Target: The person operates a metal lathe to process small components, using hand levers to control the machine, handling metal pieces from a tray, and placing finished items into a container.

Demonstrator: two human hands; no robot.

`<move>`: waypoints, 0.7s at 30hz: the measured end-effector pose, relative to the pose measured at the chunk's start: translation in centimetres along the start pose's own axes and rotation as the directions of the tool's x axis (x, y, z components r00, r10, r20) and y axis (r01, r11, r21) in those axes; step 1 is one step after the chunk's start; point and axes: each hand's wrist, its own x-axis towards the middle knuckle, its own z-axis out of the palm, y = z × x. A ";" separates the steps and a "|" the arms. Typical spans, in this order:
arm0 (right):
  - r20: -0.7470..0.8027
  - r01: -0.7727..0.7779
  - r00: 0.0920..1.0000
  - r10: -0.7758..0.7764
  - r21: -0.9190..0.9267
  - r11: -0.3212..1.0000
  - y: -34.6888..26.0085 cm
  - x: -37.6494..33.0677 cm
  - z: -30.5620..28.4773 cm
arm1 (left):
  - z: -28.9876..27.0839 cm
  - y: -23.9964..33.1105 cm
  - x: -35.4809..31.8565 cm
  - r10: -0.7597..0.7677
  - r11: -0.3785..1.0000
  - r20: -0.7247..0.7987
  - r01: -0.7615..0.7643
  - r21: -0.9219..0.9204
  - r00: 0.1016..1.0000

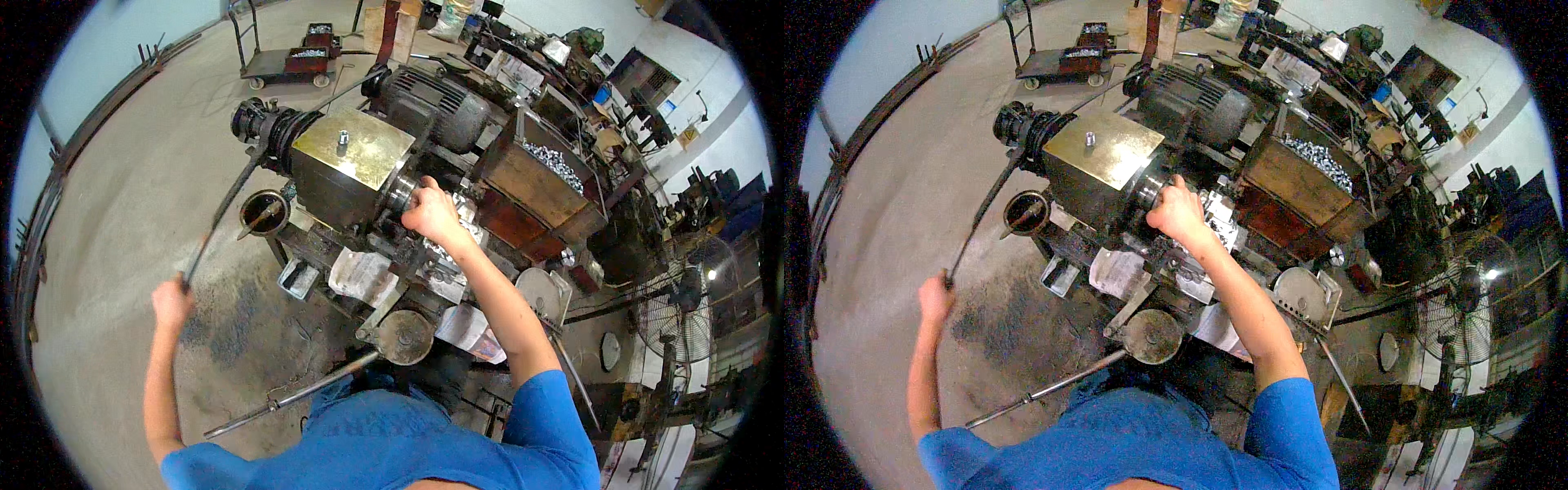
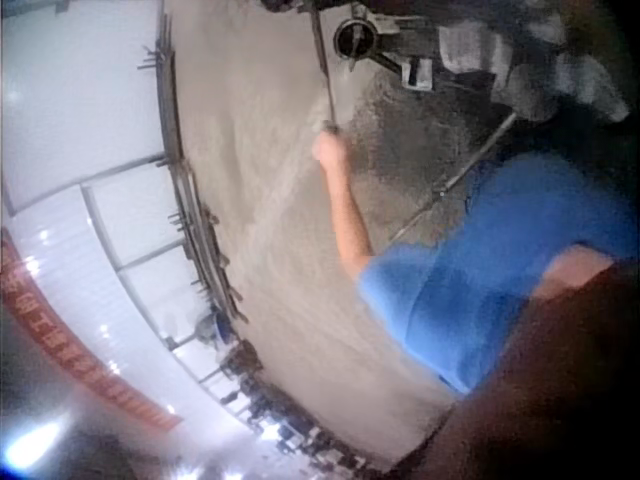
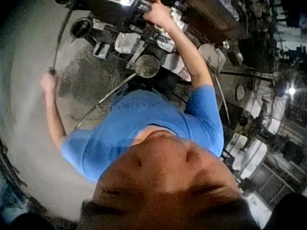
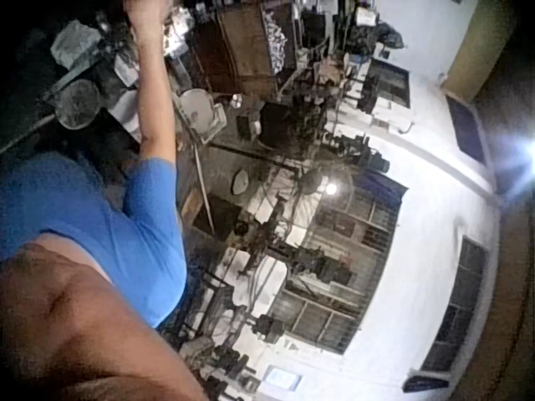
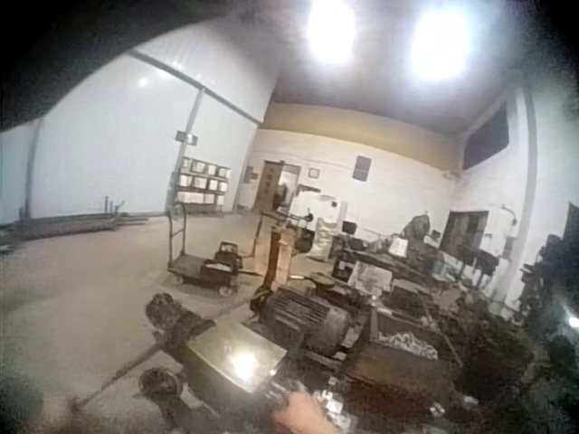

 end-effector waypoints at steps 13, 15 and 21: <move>-0.157 0.112 0.983 -0.099 0.079 0.991 1.6 -3.7 -4.2 | 1.1 0.8 7.7 -0.024 0.927 -0.542 -0.185 -0.327 0.840; -0.340 0.253 0.921 -0.191 0.150 0.956 3.5 -6.2 -5.9 | 5.9 4.5 6.2 -0.230 0.726 -0.656 -0.322 -0.608 0.719; -0.311 -0.091 0.942 0.127 0.128 0.988 11.3 -18.0 -10.3 | 22.2 14.5 3.5 0.379 0.897 0.166 -0.317 -0.309 0.910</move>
